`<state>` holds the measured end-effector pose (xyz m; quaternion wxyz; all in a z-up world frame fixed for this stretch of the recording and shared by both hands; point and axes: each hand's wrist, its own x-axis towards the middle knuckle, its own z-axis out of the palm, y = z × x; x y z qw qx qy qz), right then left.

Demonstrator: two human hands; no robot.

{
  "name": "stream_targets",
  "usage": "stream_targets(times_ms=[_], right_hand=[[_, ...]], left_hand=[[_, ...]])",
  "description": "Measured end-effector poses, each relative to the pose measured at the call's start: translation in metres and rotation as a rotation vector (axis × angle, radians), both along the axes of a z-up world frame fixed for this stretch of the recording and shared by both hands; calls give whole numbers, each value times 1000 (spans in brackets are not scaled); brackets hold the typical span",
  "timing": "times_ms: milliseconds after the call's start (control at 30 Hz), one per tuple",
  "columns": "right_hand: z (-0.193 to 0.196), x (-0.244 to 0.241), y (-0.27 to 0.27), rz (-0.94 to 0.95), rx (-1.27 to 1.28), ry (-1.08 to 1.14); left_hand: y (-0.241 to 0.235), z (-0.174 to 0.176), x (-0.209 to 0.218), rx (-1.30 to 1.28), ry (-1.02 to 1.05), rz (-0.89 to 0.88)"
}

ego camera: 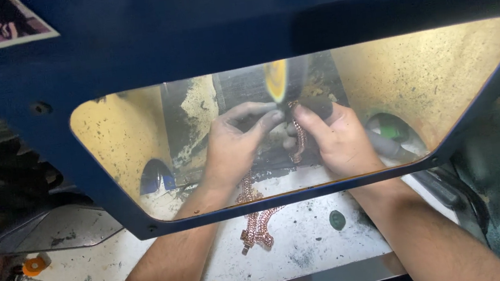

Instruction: The person uses a rotary polishing tool to polish several copper-colored jewelry pieces, including a chain and a pendant, inside a bench-mounted polishing machine. The person handles each piece individually, rotating them against the spinning wheel, then places them on the workbench.

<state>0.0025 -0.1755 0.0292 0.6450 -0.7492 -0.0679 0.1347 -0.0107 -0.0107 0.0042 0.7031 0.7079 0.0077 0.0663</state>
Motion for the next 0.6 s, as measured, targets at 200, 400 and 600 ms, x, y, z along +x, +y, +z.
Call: stream_targets(times_ms=[200, 400, 600], right_hand=[[-22, 9, 6, 44, 193, -22], [5, 7, -20, 299, 123, -65], [-51, 28, -52, 307, 560, 21]], left_hand=[[5, -6, 3, 30, 1, 27], [23, 18, -3, 146, 236, -375], [-6, 10, -11, 582, 79, -428]])
